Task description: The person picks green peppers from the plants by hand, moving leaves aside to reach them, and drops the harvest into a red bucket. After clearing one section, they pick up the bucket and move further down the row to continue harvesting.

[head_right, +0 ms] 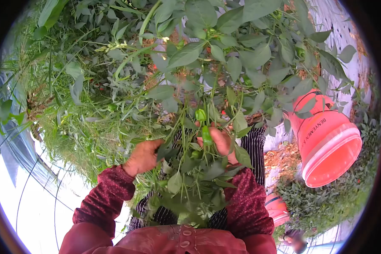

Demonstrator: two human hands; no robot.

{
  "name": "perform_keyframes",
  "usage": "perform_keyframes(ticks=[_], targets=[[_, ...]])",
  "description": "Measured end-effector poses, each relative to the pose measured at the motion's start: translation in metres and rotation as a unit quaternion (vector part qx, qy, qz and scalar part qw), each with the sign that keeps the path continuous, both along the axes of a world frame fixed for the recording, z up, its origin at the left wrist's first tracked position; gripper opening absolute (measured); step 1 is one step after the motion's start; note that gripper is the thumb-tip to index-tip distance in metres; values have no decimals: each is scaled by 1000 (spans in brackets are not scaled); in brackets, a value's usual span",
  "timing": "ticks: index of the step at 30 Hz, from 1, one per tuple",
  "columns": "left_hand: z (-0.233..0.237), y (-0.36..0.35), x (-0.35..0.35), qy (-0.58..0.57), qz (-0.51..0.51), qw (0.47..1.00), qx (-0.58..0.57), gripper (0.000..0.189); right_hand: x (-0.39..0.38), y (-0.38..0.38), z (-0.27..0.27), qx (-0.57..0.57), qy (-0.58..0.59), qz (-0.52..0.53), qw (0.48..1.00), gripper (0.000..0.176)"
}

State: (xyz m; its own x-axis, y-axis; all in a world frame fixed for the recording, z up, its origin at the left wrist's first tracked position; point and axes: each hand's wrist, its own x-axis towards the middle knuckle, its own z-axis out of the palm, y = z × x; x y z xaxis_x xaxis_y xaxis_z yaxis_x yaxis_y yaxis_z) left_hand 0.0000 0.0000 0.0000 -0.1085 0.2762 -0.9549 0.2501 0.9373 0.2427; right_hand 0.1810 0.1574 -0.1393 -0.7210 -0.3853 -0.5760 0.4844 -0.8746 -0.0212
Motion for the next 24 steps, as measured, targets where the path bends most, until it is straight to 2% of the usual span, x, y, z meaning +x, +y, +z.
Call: perform_keyframes(ticks=[2, 3, 5, 6, 7, 9, 10, 11, 13, 14, 15, 16, 17, 18, 19, 21, 22, 23, 24], targets=[[9, 7, -15, -27, -42, 997, -59, 34, -13, 3, 14, 83, -49, 45, 994, 36], [12, 10, -12, -14, -43, 997, -64, 34, -18, 7, 14, 79, -36, 42, 995, 36], [24, 0, -5, -57, -67, 993, -75, 29, -20, 10, 29, 115, -83, 19, 990, 32], [29, 0, -2, -86, -54, 992, -75, 25, -27, 23, 32, 69, -68, 41, 994, 34], [33, -4, 2, -88, -57, 992, -74, 25, -27, 22, 26, 69, -71, 39, 994, 34], [40, -16, 3, 35, 25, 999, -3, 22, -18, 9, 17, 129, -6, 21, 991, 33], [36, -16, -6, 61, 30, 998, -1, 21, -16, 3, 21, 147, -18, -38, 988, 33], [28, -14, -17, 89, 38, 995, 2, 20, -16, 0, 25, 154, -29, -37, 987, 33], [16, 2, -34, 128, 177, 975, 36, 20, -26, 2, 34, 154, -117, -65, 979, 33], [16, 16, -40, 123, 173, 977, 36, 20, -20, -3, 26, 145, -112, -76, 980, 31], [22, 44, -45, 94, 237, 967, 13, 20, -10, -13, 15, 143, -117, -78, 980, 31], [27, 63, -45, 65, 301, 951, -12, 21, 1, -26, 1, 118, -119, -49, 985, 47], [26, 73, -40, 64, 299, 952, -13, 21, 12, -37, -12, 93, -119, -21, 988, 64], [24, 83, -35, 45, 294, 952, 71, 22, 25, -45, -24, 199, -78, 23, 977, 71], [23, 92, -29, 23, 287, 946, 152, 22, 24, -45, -21, 198, -85, 20, 976, 71], [20, 105, -19, 13, 287, 944, 164, 24, 17, -44, -16, 258, -101, 63, 959, 69], [15, 108, -14, 68, 129, 967, 207, 25, 9, -32, -4, 246, -90, 75, 962, 70], [14, 110, -11, 121, -33, 962, 244, 28, 7, -31, 2, 245, -94, 72, 962, 70], [15, 113, -8, 112, -86, 972, 190, 32, 5, -31, 7, 240, -100, 39, 965, 63]])
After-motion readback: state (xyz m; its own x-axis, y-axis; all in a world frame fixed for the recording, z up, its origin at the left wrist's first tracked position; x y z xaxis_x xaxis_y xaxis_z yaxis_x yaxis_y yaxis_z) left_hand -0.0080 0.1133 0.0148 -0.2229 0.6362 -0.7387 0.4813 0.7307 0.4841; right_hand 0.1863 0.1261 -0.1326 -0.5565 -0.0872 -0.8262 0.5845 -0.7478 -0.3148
